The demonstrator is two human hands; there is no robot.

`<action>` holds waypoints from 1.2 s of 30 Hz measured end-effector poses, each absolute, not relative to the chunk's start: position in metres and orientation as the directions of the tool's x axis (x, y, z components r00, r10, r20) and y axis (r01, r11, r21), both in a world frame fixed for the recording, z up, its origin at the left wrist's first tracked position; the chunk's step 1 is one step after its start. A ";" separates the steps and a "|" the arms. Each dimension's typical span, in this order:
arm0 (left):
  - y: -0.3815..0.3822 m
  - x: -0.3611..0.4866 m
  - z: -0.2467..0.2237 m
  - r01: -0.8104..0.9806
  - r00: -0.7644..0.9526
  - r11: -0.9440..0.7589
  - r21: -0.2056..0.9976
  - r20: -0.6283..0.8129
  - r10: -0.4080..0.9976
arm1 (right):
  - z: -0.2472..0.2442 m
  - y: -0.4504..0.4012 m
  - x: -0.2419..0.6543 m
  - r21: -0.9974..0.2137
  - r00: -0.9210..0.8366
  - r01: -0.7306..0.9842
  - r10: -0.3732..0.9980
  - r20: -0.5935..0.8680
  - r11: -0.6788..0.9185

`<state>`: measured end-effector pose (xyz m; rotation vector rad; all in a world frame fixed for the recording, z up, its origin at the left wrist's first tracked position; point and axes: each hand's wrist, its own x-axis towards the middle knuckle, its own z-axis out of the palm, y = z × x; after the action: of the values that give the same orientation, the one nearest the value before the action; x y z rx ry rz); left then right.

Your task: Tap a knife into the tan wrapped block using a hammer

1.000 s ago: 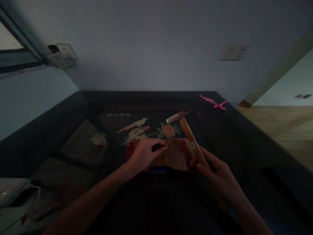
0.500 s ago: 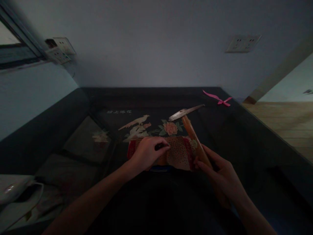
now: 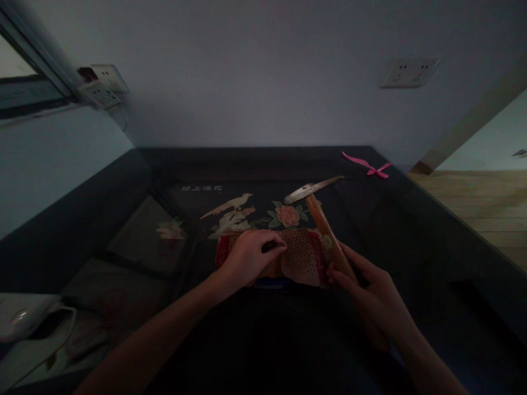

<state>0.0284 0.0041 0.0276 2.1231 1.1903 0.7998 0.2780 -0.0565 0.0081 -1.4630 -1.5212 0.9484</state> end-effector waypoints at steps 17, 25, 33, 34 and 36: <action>0.006 0.029 0.022 0.550 0.431 -0.455 0.700 0.229 0.873 | 0.009 -0.056 0.279 -0.901 -0.043 0.426 0.996 0.075 0.086; 0.006 0.029 0.024 0.557 0.453 -0.485 0.674 0.243 0.858 | 0.015 -0.058 0.275 -0.912 -0.041 0.406 0.998 0.050 0.062; 0.006 0.027 0.025 0.483 0.441 -0.495 0.722 0.287 0.850 | 0.018 -0.058 0.279 -0.904 -0.033 0.423 0.998 0.052 0.061; 0.006 0.028 0.025 0.483 0.440 -0.498 0.721 0.292 0.849 | 0.020 -0.059 0.282 -0.901 -0.027 0.430 0.998 0.057 0.063; 0.006 0.029 0.025 0.481 0.437 -0.503 0.718 0.301 0.848 | 0.026 -0.063 0.290 -0.885 -0.028 0.459 0.996 0.082 0.085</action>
<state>0.0286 0.0058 0.0253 2.1523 1.1139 0.8894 0.2899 -0.0631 0.0258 -1.4768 -1.5957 0.8847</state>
